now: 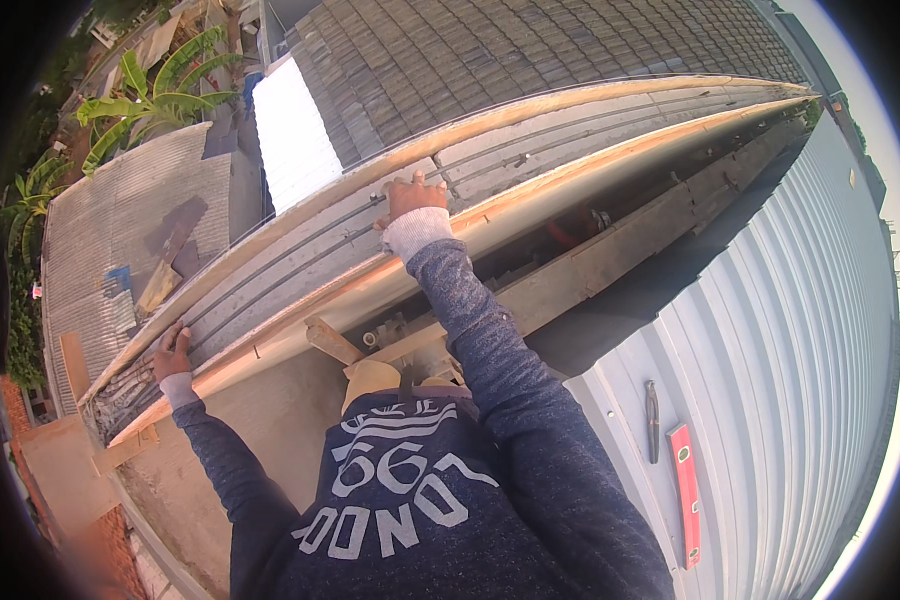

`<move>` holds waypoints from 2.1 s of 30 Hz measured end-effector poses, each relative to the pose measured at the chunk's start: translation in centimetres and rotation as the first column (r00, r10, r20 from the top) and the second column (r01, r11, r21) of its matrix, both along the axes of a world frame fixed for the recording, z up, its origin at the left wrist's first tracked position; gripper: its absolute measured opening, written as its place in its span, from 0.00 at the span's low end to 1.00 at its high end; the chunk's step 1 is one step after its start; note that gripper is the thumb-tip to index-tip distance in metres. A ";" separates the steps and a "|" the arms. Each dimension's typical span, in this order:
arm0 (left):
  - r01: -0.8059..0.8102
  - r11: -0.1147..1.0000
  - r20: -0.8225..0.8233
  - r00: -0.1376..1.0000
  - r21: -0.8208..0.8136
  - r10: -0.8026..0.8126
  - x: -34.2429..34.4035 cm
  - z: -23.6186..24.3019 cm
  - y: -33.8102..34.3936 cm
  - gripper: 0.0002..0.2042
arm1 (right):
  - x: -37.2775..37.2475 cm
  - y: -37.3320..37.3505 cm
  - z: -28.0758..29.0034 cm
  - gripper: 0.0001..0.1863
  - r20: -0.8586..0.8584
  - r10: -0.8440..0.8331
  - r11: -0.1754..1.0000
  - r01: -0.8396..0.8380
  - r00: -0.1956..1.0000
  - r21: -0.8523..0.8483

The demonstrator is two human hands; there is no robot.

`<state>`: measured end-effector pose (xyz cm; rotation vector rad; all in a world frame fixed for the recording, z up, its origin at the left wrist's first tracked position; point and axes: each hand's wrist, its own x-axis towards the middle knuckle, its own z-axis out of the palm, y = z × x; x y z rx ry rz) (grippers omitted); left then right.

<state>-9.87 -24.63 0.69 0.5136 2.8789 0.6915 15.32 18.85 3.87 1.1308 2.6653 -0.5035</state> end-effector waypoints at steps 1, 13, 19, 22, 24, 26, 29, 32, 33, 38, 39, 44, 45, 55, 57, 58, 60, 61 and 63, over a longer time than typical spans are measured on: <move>0.002 1.000 0.004 1.000 0.002 -0.002 0.0 0.1 0.1 0.19 | 0.0 0.1 -0.2 0.31 -0.003 -0.001 1.000 0.001 1.000 -0.001; -0.038 0.997 0.008 0.999 -0.062 0.038 0.6 1.1 0.9 0.19 | 0.0 0.0 0.3 0.29 0.002 0.002 1.000 -0.002 1.000 0.004; 0.011 0.999 -0.033 0.999 -0.033 -0.012 0.2 0.2 0.2 0.20 | -0.1 0.0 -0.4 0.29 -0.005 -0.013 1.000 0.013 1.000 0.018; 0.007 1.000 -0.013 1.000 -0.020 -0.007 0.3 0.4 0.4 0.19 | 0.0 0.0 -0.3 0.29 -0.013 -0.003 1.000 0.003 1.000 0.013; -0.002 1.000 -0.010 1.000 -0.027 0.002 0.4 0.6 0.5 0.19 | 0.1 0.0 0.0 0.29 -0.011 -0.002 1.000 0.002 1.000 0.000; 0.007 1.000 -0.015 1.000 -0.029 -0.007 0.3 0.4 0.3 0.19 | 0.1 -0.1 0.1 0.29 -0.008 0.001 1.000 -0.001 1.000 -0.003; 0.027 0.999 -0.031 0.999 -0.034 -0.028 0.0 0.1 -0.1 0.19 | 0.1 -0.2 0.3 0.28 -0.004 0.012 1.000 -0.012 1.000 -0.001; 0.012 0.999 -0.027 1.000 -0.044 -0.013 0.3 0.5 0.5 0.19 | 0.1 -0.2 0.5 0.27 -0.002 0.021 1.000 -0.021 1.000 -0.015; 0.007 0.999 -0.022 1.000 -0.039 -0.008 0.5 0.6 0.5 0.19 | 0.2 -0.1 0.5 0.27 -0.002 0.025 1.000 -0.025 1.000 -0.019; 0.011 0.999 -0.027 1.000 -0.052 -0.013 0.5 0.8 0.6 0.20 | 0.2 0.0 -0.1 0.27 -0.022 0.029 1.000 -0.029 0.999 -0.010; 0.015 0.998 -0.027 0.999 -0.067 -0.017 0.4 0.7 0.5 0.20 | 0.2 0.0 -0.1 0.26 -0.024 0.022 1.000 -0.022 0.999 -0.006; -0.016 0.996 -0.016 1.000 -0.084 0.015 0.3 0.6 0.5 0.19 | 0.0 -0.2 0.1 0.30 0.006 0.008 1.000 -0.008 1.000 0.028; -0.028 0.995 -0.016 1.000 -0.092 0.027 0.4 0.7 0.6 0.19 | 0.1 -0.3 0.2 0.30 0.002 0.008 1.000 -0.008 1.000 0.025; -0.029 0.996 -0.009 1.000 -0.087 0.028 -0.5 -0.4 -0.3 0.18 | 0.1 -0.5 0.7 0.30 -0.015 -0.016 1.000 0.017 1.000 0.017; -0.013 0.998 -0.028 1.000 -0.062 0.011 -0.5 -0.8 -0.5 0.18 | 0.1 -0.3 -0.1 0.29 -0.034 -0.034 0.999 0.034 0.999 0.019; -0.005 0.999 -0.037 0.999 -0.049 0.003 -0.6 -0.9 -0.5 0.18 | 0.0 -0.3 -0.4 0.29 -0.044 -0.042 0.999 0.043 0.998 0.020; -0.017 0.998 -0.027 1.000 -0.054 0.015 -0.6 -0.9 -0.3 0.18 | 0.1 -0.1 -0.6 0.29 -0.036 -0.036 0.999 0.037 0.999 0.011; -0.023 0.998 -0.022 1.000 -0.057 0.022 -0.5 -0.8 -0.1 0.18 | 0.1 -0.1 -0.5 0.29 -0.032 -0.033 0.999 0.033 0.999 0.006; -0.021 0.999 0.017 1.000 -0.041 0.021 -0.2 -0.4 0.1 0.18 | 0.0 -0.1 -0.2 0.30 -0.025 -0.038 0.999 0.038 0.999 -0.005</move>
